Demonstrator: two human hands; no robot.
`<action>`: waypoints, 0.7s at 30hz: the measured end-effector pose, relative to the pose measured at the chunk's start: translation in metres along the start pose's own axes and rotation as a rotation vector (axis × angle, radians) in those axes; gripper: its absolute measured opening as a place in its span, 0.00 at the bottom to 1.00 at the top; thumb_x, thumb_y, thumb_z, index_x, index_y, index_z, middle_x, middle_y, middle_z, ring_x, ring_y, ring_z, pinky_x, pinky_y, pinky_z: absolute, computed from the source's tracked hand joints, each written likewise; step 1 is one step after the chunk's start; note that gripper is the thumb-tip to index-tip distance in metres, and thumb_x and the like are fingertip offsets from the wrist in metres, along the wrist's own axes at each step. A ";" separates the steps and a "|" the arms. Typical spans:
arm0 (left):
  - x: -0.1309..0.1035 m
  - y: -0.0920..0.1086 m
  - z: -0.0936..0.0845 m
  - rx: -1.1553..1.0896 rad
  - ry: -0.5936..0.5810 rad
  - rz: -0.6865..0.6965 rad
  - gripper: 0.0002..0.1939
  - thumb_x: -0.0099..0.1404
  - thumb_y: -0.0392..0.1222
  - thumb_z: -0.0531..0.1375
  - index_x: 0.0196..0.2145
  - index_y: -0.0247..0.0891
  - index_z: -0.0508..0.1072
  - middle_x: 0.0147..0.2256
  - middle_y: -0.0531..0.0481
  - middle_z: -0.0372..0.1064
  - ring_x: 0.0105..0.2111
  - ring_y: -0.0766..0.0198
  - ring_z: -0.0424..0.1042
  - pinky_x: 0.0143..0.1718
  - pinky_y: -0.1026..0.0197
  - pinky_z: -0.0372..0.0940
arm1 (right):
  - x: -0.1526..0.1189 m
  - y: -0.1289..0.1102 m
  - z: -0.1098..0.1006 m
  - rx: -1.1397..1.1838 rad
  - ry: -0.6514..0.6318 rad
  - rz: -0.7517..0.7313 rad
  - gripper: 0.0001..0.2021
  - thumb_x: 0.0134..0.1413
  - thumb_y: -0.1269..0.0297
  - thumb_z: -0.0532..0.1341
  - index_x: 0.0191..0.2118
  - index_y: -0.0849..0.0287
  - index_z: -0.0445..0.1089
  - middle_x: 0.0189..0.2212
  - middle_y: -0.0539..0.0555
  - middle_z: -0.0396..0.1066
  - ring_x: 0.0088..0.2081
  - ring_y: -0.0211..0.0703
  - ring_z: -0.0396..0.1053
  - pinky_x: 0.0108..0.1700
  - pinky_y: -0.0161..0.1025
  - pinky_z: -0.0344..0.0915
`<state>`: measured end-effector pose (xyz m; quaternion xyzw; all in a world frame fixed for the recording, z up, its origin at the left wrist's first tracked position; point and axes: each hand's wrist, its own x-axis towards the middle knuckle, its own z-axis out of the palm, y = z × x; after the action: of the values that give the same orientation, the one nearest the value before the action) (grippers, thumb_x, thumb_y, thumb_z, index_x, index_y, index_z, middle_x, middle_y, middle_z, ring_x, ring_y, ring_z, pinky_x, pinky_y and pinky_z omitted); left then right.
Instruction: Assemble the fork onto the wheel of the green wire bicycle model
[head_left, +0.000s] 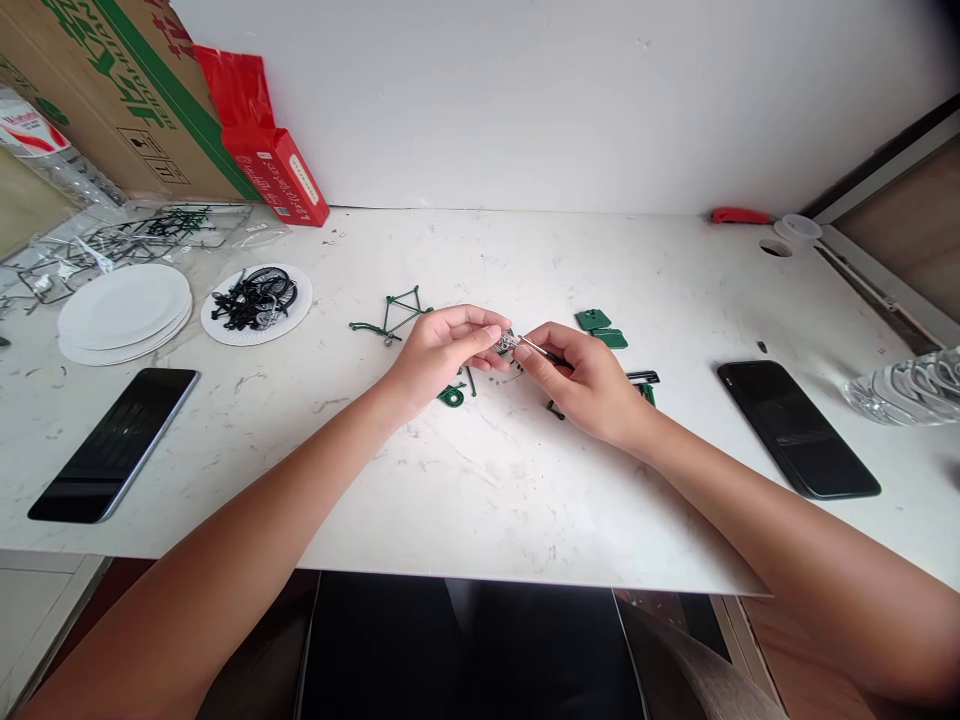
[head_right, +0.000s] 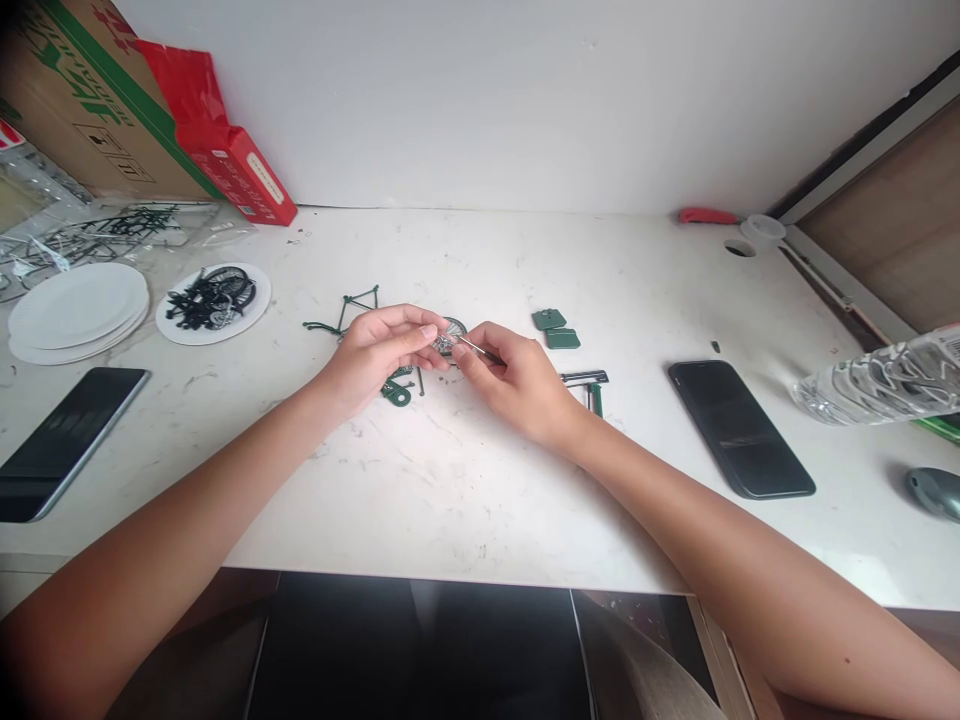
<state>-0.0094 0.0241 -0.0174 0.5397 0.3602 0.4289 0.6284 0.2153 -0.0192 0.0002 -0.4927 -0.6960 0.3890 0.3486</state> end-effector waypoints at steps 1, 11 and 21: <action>0.000 0.000 0.000 0.003 -0.002 -0.002 0.08 0.74 0.44 0.72 0.46 0.38 0.87 0.43 0.45 0.86 0.35 0.63 0.87 0.44 0.59 0.79 | 0.000 0.000 0.000 -0.004 -0.001 0.003 0.22 0.77 0.41 0.64 0.40 0.55 0.74 0.28 0.47 0.65 0.27 0.37 0.57 0.30 0.42 0.56; -0.003 0.001 -0.001 0.021 -0.022 0.005 0.09 0.74 0.45 0.73 0.47 0.39 0.87 0.42 0.45 0.87 0.35 0.61 0.87 0.44 0.57 0.79 | -0.001 0.000 0.000 -0.021 -0.018 0.015 0.20 0.78 0.44 0.63 0.39 0.55 0.74 0.27 0.47 0.65 0.27 0.38 0.56 0.30 0.42 0.54; -0.003 0.000 -0.001 0.026 -0.046 0.007 0.08 0.73 0.42 0.73 0.48 0.39 0.87 0.40 0.46 0.87 0.36 0.61 0.87 0.45 0.56 0.77 | 0.000 0.001 0.000 -0.038 -0.025 0.013 0.20 0.78 0.44 0.62 0.40 0.55 0.76 0.26 0.47 0.65 0.26 0.37 0.56 0.28 0.42 0.53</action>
<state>-0.0119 0.0216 -0.0178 0.5589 0.3492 0.4139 0.6280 0.2156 -0.0189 -0.0010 -0.4990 -0.7042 0.3841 0.3280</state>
